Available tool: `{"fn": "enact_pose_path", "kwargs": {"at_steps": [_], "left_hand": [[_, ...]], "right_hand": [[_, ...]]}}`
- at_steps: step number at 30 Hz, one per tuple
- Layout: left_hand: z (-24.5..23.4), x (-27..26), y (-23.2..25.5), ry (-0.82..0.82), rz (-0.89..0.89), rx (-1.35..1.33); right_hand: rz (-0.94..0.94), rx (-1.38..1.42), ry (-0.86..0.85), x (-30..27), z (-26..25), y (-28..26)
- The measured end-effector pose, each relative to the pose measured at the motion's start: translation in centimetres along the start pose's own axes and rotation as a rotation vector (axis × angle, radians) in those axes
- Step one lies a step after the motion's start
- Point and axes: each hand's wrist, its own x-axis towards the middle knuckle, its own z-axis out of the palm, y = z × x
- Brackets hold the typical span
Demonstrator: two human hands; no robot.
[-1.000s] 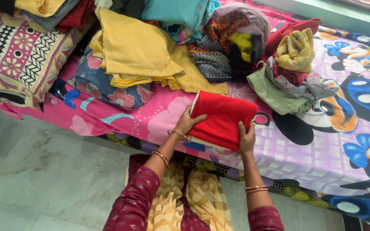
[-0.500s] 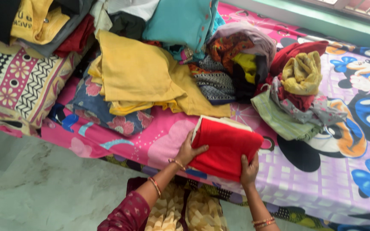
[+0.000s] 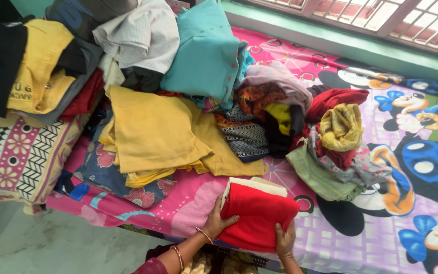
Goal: The person folds several garments on a bed, including a cream-colored pair of pants, a light blue t-shirt, and a red t-shirt. After folding, the person stacks the clothes and places them into a wardrobe.
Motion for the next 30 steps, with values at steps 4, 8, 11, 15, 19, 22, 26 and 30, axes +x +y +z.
{"fn": "enact_pose_path", "kwargs": {"at_steps": [4,8,11,15,19,22,26,30], "left_hand": [[0.1,0.3,0.3,0.012,-0.017,-0.099],[0.4,0.4,1.4,0.037,-0.102,-0.117],[0.7,1.0,2.6,0.072,-0.148,-0.075],[1.4,2.3,4.1,0.087,-0.351,-0.368],[1.0,3.0,5.8,0.124,-0.449,-0.201],[1.3,3.1,6.8,0.149,-0.505,-0.201],[2.1,3.8,7.9,0.227,-0.545,-0.151],[2.2,3.2,8.1,0.244,-0.589,-0.317]], "right_hand": [[-0.027,-0.094,-0.020,1.2,-0.2,-3.8],[0.156,0.054,-0.097,2.5,-0.4,-8.3],[0.350,0.188,-0.147,4.1,-0.8,-11.1],[0.588,0.280,-0.213,5.6,-2.2,-12.9],[0.798,0.386,-0.258,6.6,-3.2,-13.7],[0.901,0.557,-0.278,6.9,-3.9,-14.0],[1.009,0.649,-0.364,8.2,-4.6,-14.0],[1.061,0.650,-0.461,8.8,-5.2,-13.8]]}}
